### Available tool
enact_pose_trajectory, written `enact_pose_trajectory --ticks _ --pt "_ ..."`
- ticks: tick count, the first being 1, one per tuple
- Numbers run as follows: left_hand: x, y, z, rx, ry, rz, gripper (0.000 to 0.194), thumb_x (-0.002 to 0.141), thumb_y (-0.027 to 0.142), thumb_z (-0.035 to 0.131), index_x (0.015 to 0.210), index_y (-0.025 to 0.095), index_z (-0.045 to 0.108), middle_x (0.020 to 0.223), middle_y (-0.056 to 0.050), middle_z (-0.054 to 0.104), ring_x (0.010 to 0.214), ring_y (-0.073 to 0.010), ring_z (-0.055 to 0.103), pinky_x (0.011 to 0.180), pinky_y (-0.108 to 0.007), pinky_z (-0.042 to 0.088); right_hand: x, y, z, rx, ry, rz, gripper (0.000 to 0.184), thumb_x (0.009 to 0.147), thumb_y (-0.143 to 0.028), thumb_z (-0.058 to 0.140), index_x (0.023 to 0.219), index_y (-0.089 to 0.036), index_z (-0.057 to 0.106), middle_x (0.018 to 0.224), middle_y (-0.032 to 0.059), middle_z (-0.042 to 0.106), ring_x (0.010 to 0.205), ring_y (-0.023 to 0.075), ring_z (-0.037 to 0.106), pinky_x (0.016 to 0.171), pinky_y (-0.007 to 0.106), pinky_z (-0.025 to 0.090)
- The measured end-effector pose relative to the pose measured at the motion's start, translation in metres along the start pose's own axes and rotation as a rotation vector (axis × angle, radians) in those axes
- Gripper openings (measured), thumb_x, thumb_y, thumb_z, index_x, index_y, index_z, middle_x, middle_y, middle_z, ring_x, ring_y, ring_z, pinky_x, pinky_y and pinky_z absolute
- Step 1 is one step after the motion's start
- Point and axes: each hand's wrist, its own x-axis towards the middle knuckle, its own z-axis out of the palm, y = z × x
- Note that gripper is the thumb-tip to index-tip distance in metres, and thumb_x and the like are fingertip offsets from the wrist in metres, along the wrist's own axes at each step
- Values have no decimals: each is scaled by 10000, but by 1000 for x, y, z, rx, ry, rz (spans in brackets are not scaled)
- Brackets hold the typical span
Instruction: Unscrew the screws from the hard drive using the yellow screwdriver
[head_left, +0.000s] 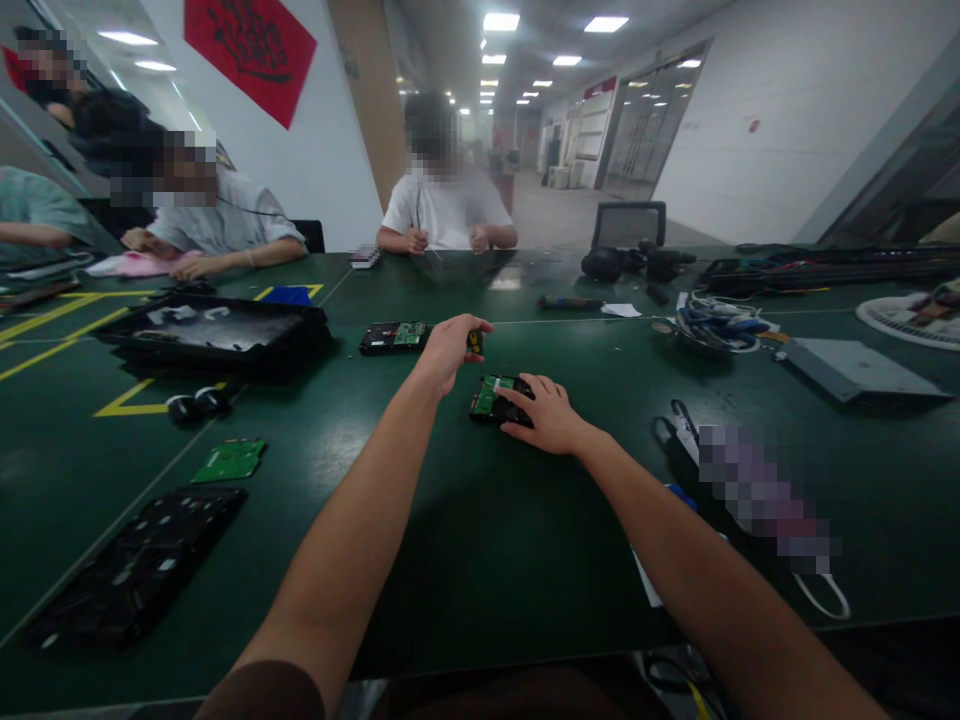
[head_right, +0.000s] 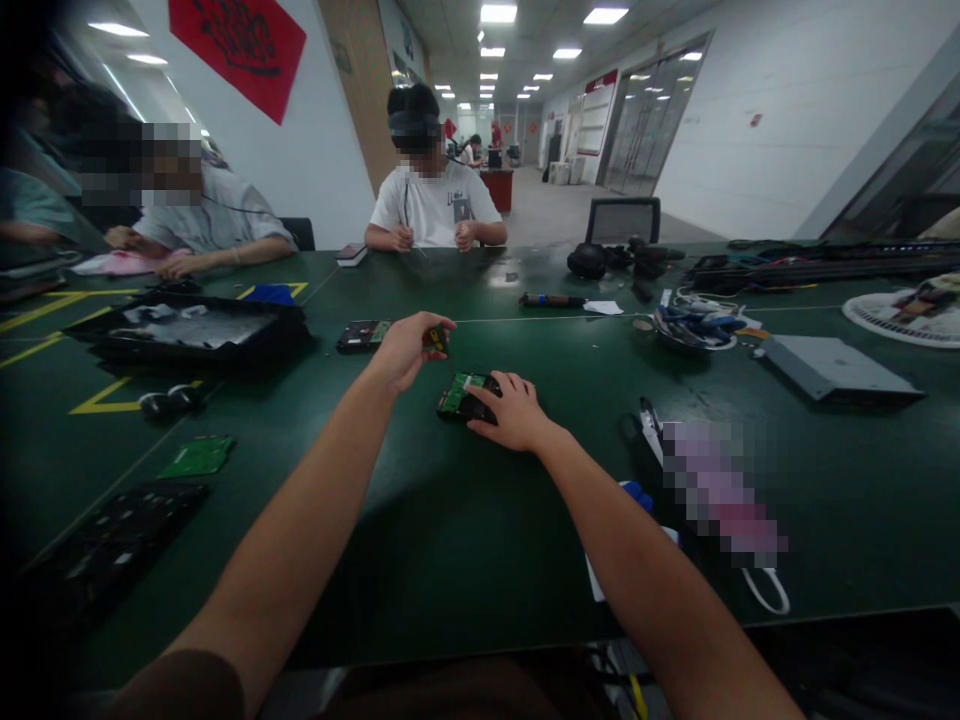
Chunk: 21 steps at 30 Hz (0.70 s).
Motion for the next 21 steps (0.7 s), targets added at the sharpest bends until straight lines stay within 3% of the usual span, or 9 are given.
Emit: enact_pose_trajectory --ticks 6,13,21 --pt "-3 1 6 -156 -58 -114 191 788 326 653 880 159 638 842 -97 701 785 -204 671 630 -303 562 1 1 4 -22 25 -1 732 944 -721 475 1595 -424 322 1642 130 270 1498 430 240 1167 640 225" --pt "0 -1 3 42 52 -2 199 771 348 628 789 160 692 891 -88 662 792 -185 625 518 -232 491 1 2 4 -14 15 2 738 943 -729 467 1601 -442 297 1650 120 261 1501 430 234 1168 640 222" --pt "-1 -1 5 -150 -22 -109 187 782 333 642 858 164 622 838 -89 690 779 -204 674 614 -294 553 0 0 2 -1 -5 10 742 945 -724 463 1607 -441 283 1673 97 226 1507 439 213 1175 653 200"
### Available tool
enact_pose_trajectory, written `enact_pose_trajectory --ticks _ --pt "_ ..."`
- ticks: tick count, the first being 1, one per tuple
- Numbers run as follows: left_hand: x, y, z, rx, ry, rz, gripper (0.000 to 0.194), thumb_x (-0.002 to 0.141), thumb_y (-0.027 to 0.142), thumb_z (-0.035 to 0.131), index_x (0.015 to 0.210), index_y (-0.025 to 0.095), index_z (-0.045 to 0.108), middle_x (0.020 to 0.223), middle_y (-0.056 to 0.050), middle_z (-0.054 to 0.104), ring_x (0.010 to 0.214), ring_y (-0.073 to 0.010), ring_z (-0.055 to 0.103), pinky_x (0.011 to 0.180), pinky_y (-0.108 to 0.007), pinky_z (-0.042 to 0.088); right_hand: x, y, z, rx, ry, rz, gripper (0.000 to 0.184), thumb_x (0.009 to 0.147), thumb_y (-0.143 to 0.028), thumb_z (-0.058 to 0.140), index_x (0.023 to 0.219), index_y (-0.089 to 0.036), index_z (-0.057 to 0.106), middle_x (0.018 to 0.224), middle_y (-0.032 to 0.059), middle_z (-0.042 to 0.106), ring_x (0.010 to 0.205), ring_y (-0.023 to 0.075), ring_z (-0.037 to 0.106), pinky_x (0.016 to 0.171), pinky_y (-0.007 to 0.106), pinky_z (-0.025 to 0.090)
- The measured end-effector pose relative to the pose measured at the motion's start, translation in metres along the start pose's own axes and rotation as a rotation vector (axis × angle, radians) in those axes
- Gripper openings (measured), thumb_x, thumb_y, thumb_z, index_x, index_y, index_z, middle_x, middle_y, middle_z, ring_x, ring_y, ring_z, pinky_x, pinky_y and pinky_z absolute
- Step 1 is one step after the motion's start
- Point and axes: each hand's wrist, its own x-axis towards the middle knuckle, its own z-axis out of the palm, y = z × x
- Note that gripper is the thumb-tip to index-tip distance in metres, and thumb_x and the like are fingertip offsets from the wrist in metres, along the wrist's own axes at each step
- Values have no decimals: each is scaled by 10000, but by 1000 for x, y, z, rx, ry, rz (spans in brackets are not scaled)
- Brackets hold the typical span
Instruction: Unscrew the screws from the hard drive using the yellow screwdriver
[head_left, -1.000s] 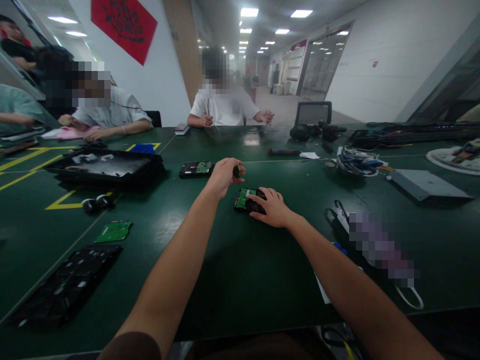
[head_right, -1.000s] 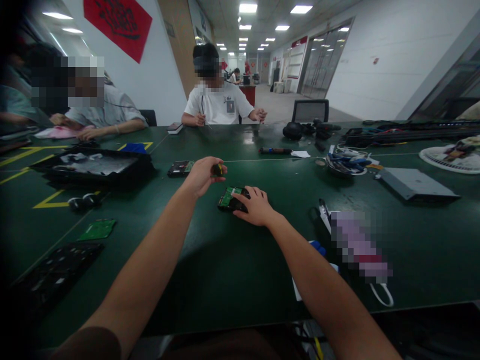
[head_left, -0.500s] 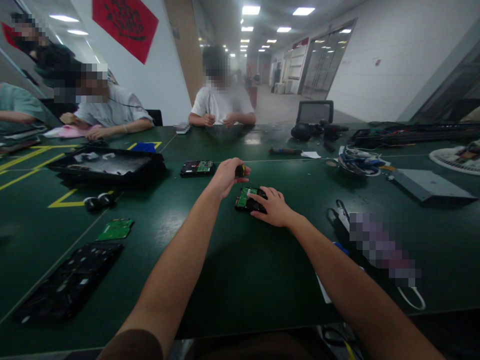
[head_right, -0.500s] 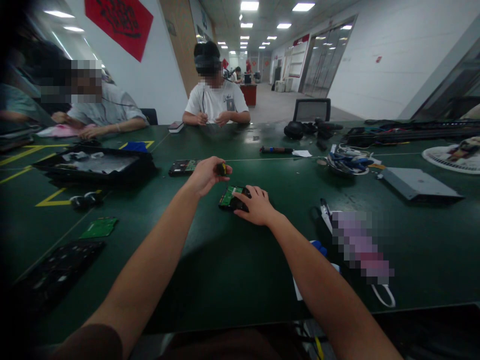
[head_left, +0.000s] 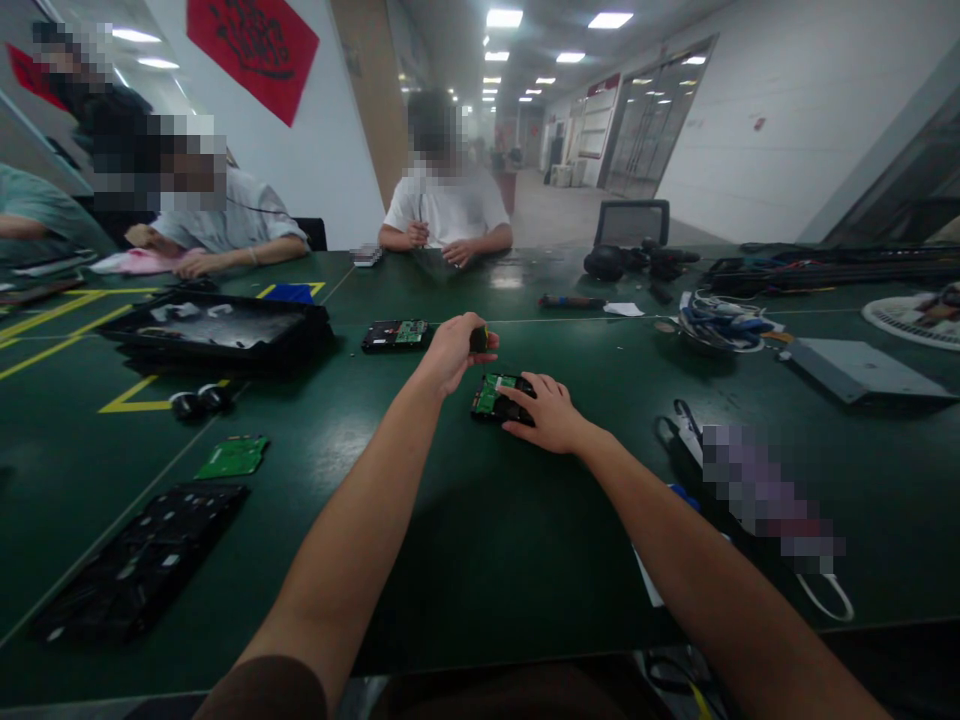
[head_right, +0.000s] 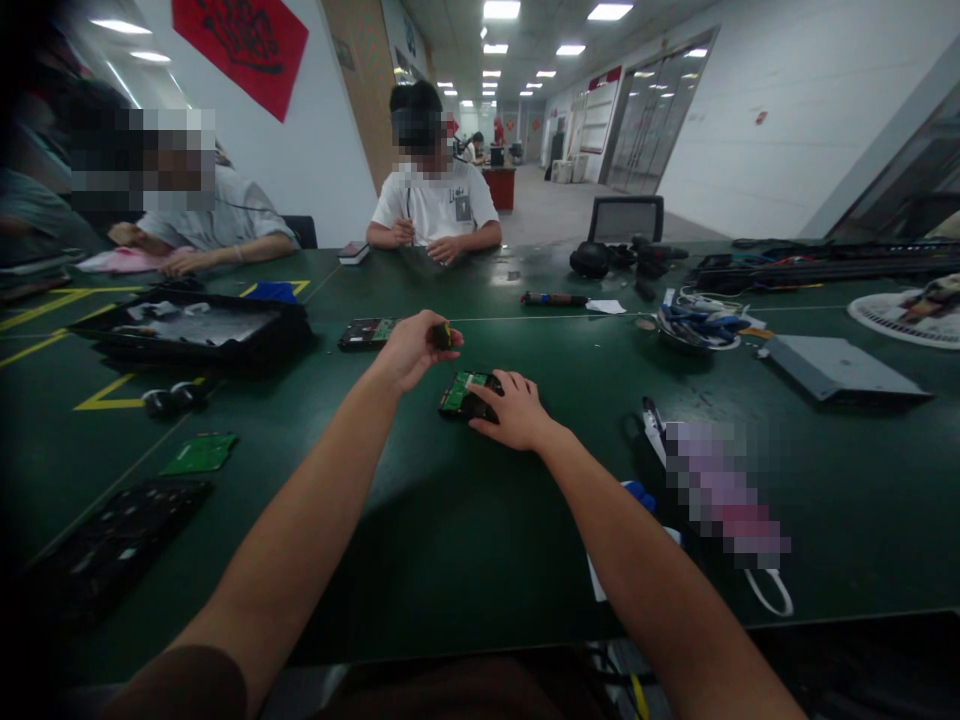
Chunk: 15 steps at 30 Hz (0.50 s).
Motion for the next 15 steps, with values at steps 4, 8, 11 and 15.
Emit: enact_pose_trajectory --ticks 4,8,11,15 --pt "3 -1 -3 132 58 85 181 771 336 604 780 169 672 841 -79 659 761 -183 633 533 -239 493 0 0 0 -4 -4 2 744 946 -725 458 1610 -446 273 1678 86 219 1509 438 205 1178 654 195" --pt "2 0 -2 165 25 87 210 776 348 604 795 158 694 833 -81 654 751 -183 625 541 -245 502 1 0 1 0 10 -5 737 948 -714 472 1607 -448 280 1666 97 239 1505 429 222 1173 650 207" --pt "-1 1 0 67 -4 23 188 780 332 624 835 156 660 802 -80 667 741 -190 645 606 -287 548 1 1 2 -4 23 -8 735 943 -711 488 1601 -439 305 1658 113 253 1499 430 236 1169 642 217" --pt "-1 0 1 21 6 19 154 779 319 616 798 168 633 810 -84 665 761 -201 650 620 -304 561 0 0 2 -9 20 -6 734 944 -714 480 1600 -433 312 1665 103 253 1500 434 228 1172 640 215"
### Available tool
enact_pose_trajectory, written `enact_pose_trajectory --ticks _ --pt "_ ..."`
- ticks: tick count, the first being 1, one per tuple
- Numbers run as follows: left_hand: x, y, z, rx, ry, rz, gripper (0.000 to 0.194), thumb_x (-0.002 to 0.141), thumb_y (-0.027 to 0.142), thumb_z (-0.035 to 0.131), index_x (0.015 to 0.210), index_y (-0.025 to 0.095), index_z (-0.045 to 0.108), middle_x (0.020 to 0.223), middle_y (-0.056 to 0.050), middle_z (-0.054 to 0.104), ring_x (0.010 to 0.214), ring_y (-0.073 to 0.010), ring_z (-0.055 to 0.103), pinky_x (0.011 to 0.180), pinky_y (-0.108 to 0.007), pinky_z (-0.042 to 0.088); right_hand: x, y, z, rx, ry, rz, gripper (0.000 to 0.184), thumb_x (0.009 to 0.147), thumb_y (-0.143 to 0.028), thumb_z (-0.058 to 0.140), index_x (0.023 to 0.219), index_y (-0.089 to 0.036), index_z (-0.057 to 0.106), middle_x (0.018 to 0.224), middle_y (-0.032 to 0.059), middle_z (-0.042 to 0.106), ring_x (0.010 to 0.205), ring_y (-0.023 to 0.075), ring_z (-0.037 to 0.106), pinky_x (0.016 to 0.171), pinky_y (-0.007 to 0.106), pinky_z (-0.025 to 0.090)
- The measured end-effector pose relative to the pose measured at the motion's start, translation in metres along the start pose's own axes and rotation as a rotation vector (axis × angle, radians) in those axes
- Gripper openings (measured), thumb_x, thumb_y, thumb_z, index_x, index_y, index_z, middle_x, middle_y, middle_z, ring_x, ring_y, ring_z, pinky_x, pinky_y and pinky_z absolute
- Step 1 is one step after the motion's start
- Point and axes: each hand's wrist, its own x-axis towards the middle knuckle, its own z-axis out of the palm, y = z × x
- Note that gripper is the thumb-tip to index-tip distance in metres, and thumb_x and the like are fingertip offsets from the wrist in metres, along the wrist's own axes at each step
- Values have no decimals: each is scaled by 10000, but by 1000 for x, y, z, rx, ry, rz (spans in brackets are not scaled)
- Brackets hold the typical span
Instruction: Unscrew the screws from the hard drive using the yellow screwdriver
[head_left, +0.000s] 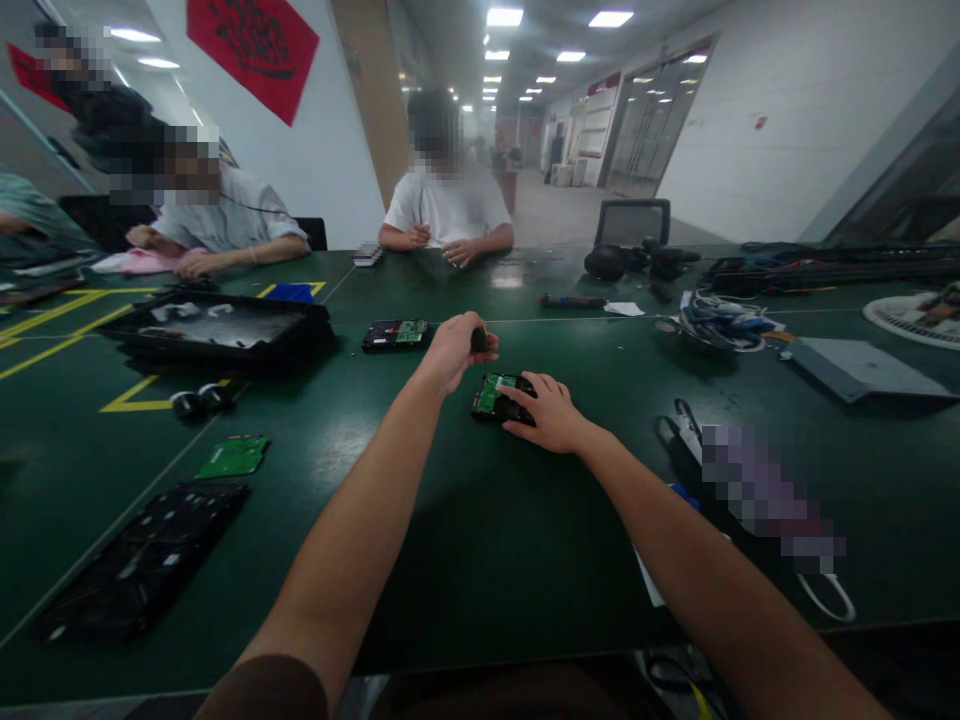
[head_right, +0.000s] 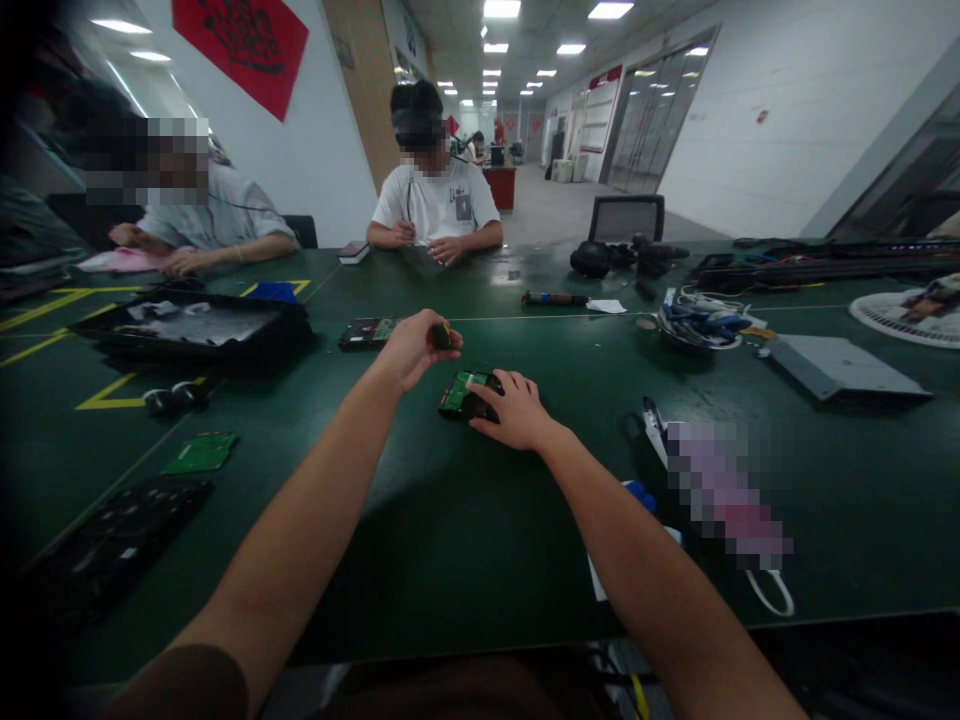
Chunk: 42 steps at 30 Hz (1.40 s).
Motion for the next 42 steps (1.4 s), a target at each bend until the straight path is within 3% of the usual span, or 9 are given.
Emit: enact_pose_trajectory --ticks 5,14,20,23,32,38,42 --pt "2 -1 -3 224 65 108 203 781 358 602 743 176 682 904 -100 662 825 -204 623 504 -231 476 0 0 -1 10 0 1 742 940 -723 479 1603 -442 300 1660 106 252 1500 430 234 1172 645 218" --pt "-3 5 0 72 12 -16 187 782 342 649 845 168 619 840 -96 697 764 -199 662 633 -317 571 0 -1 -1 7 -1 -2 743 941 -718 484 1602 -429 308 1657 116 255 1498 429 234 1172 639 217" --pt "0 2 -2 201 72 92 173 755 331 646 774 167 698 873 -83 675 799 -184 635 563 -231 496 0 0 -2 3 -7 -1 743 944 -727 462 1606 -441 285 1665 102 248 1504 431 222 1180 636 209" --pt "-1 4 -3 234 47 109 202 766 354 642 785 169 720 894 -84 676 804 -186 628 536 -227 483 0 -1 -3 1 -23 3 744 947 -728 454 1610 -446 270 1673 98 230 1508 432 210 1181 642 196" --pt "0 2 -1 -6 -42 -53 197 785 345 618 863 165 643 864 -101 715 792 -201 687 589 -265 501 0 0 0 5 2 0 741 941 -720 483 1602 -434 308 1657 111 256 1500 428 228 1174 640 211" --pt "2 1 -3 271 71 58 247 807 397 607 764 168 688 830 -89 700 658 -167 593 493 -248 403 0 0 0 3 2 0 746 941 -727 477 1605 -439 295 1659 109 257 1503 428 227 1173 641 213" --pt "0 3 -5 328 22 22 276 816 431 597 786 172 690 838 -92 698 544 -148 568 420 -258 331 0 1 -1 8 0 -6 746 938 -734 473 1600 -432 309 1656 116 257 1504 427 231 1173 637 225"
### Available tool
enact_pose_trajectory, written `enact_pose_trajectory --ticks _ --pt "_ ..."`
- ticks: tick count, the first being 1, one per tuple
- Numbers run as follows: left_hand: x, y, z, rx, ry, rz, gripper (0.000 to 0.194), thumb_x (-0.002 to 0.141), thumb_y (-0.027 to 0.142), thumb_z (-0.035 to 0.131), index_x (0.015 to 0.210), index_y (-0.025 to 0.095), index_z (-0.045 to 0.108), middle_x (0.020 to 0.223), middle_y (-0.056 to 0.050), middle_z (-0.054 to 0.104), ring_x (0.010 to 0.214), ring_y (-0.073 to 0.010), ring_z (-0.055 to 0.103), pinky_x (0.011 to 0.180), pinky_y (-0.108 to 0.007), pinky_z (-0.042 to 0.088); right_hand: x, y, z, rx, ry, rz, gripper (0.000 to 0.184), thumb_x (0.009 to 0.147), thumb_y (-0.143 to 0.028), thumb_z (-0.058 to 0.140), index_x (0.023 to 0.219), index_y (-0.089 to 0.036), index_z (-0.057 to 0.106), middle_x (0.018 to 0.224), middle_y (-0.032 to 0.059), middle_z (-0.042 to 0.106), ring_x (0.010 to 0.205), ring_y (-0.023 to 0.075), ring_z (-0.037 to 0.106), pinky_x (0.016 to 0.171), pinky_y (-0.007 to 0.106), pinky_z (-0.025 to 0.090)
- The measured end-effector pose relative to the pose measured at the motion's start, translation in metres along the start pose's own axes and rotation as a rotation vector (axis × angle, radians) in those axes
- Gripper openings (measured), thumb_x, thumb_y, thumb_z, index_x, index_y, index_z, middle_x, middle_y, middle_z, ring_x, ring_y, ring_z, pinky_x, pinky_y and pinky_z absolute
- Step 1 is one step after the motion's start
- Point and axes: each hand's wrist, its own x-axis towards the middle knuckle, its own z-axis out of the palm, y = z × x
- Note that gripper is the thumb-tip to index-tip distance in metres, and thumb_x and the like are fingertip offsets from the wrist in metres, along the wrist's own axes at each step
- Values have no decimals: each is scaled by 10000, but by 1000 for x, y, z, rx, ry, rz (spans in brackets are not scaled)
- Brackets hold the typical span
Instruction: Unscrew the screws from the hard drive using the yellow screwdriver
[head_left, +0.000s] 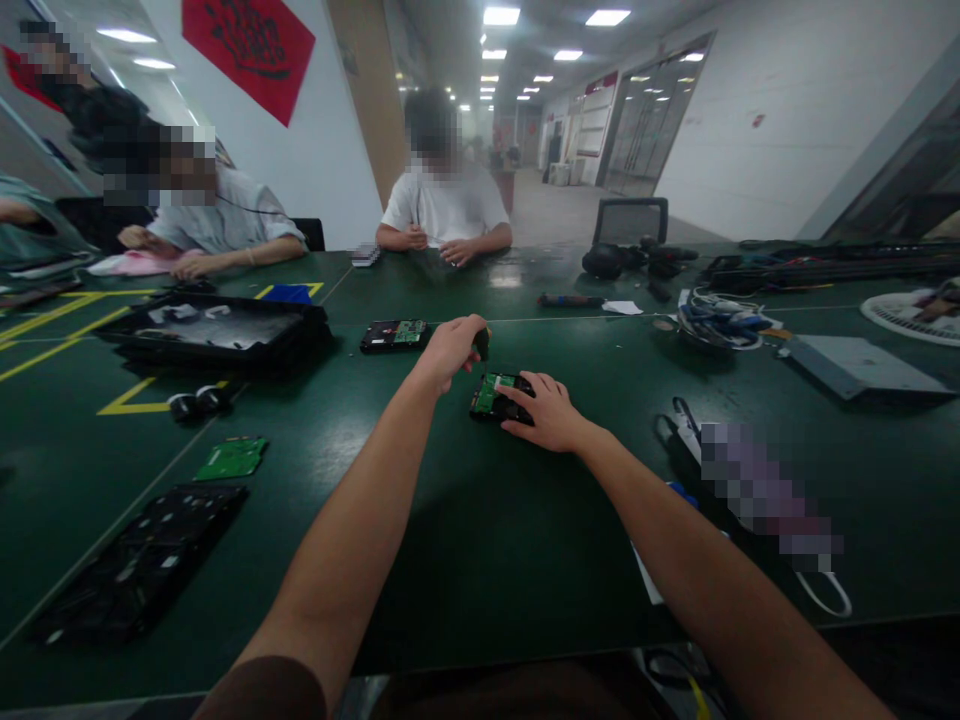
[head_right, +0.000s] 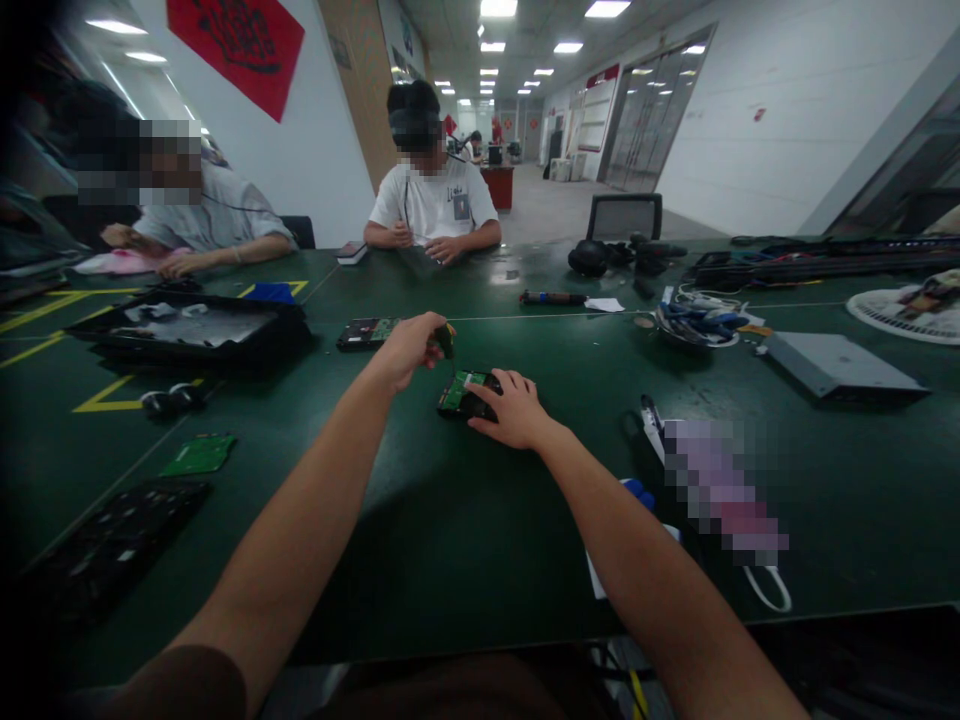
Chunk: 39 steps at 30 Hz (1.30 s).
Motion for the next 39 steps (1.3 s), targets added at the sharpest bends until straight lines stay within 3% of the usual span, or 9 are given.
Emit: enact_pose_trajectory --ticks 11,20,29,35,39 --pt "-7 5 -1 -214 -151 -199 318 818 474 586 867 168 658 890 -123 723 574 -197 675 477 -287 453 -1 -1 -1 -3 -1 1 747 938 -734 468 1601 -430 309 1653 114 259 1501 429 232 1172 642 221" --pt "-8 6 -4 -182 -204 -215 298 795 447 606 865 163 660 878 -124 700 561 -193 654 493 -299 468 0 0 2 -10 18 7 742 935 -722 492 1598 -438 317 1652 109 273 1490 424 249 1165 637 230" --pt "-7 6 -1 -151 -99 -151 268 792 416 607 845 158 654 868 -115 699 574 -197 674 526 -309 493 0 0 1 1 14 -1 734 937 -719 494 1593 -434 328 1645 119 275 1492 426 247 1164 644 230" --pt "-10 8 1 -146 -167 -136 285 795 421 610 910 165 662 886 -116 723 521 -174 640 489 -294 467 0 -1 0 -8 2 7 740 938 -728 475 1598 -435 315 1652 111 260 1497 426 236 1172 644 219" --pt "-9 6 4 -151 -127 -102 264 811 411 599 927 175 624 914 -118 740 491 -157 629 468 -280 459 0 -2 0 -9 6 3 743 942 -720 478 1605 -434 301 1652 113 262 1494 428 241 1167 648 224"
